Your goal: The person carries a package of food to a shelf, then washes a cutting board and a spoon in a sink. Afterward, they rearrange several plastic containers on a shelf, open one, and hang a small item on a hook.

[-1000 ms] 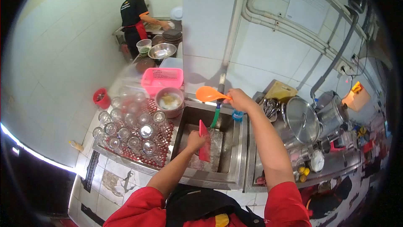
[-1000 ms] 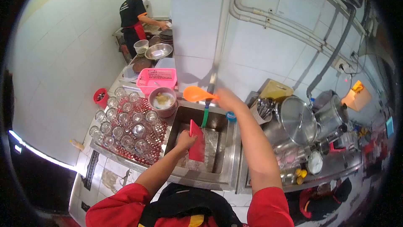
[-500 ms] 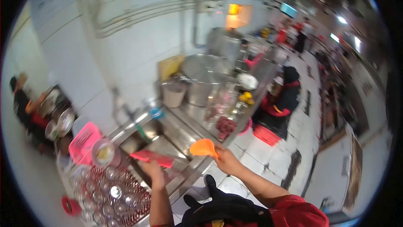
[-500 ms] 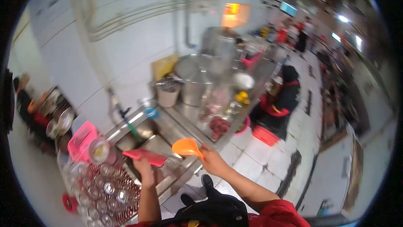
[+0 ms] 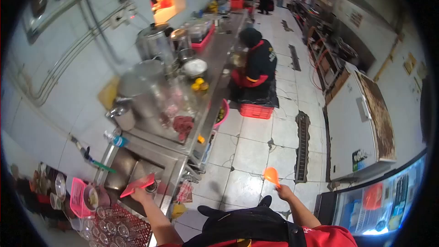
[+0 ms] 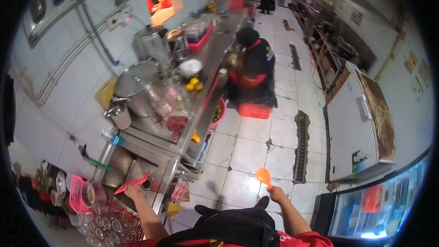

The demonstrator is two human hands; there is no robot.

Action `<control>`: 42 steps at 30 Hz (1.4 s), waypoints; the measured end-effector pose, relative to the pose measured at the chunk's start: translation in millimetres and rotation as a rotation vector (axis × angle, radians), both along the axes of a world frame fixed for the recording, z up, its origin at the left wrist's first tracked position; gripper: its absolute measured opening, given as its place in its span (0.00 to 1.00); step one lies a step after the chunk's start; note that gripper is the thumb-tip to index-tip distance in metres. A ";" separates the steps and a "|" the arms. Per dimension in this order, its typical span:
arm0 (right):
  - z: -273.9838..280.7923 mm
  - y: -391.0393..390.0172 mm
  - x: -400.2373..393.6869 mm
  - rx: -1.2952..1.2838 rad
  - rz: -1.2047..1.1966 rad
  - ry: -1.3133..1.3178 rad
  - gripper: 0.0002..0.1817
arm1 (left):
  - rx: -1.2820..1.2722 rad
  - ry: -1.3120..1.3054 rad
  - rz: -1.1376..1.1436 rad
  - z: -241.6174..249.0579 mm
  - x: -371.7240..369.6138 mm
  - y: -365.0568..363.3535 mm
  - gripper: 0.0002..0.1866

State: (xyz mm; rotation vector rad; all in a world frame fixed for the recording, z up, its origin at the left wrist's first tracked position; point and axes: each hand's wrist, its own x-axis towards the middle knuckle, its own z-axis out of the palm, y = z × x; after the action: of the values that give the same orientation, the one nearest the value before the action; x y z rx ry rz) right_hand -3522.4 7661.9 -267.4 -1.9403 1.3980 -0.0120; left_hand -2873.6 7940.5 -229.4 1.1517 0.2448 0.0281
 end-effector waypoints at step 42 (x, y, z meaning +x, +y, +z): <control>228.4 -618.7 -361.5 -0.382 -0.620 -0.211 0.15 | -0.100 0.757 -2.374 109.3 -885.0 -926.7 0.27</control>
State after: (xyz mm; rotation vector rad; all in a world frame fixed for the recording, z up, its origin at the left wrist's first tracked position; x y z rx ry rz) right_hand -3883.9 7043.2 -39.0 -1.6425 1.8892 -0.7999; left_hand -3758.6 7013.8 -120.2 0.6741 -0.5771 -2.4518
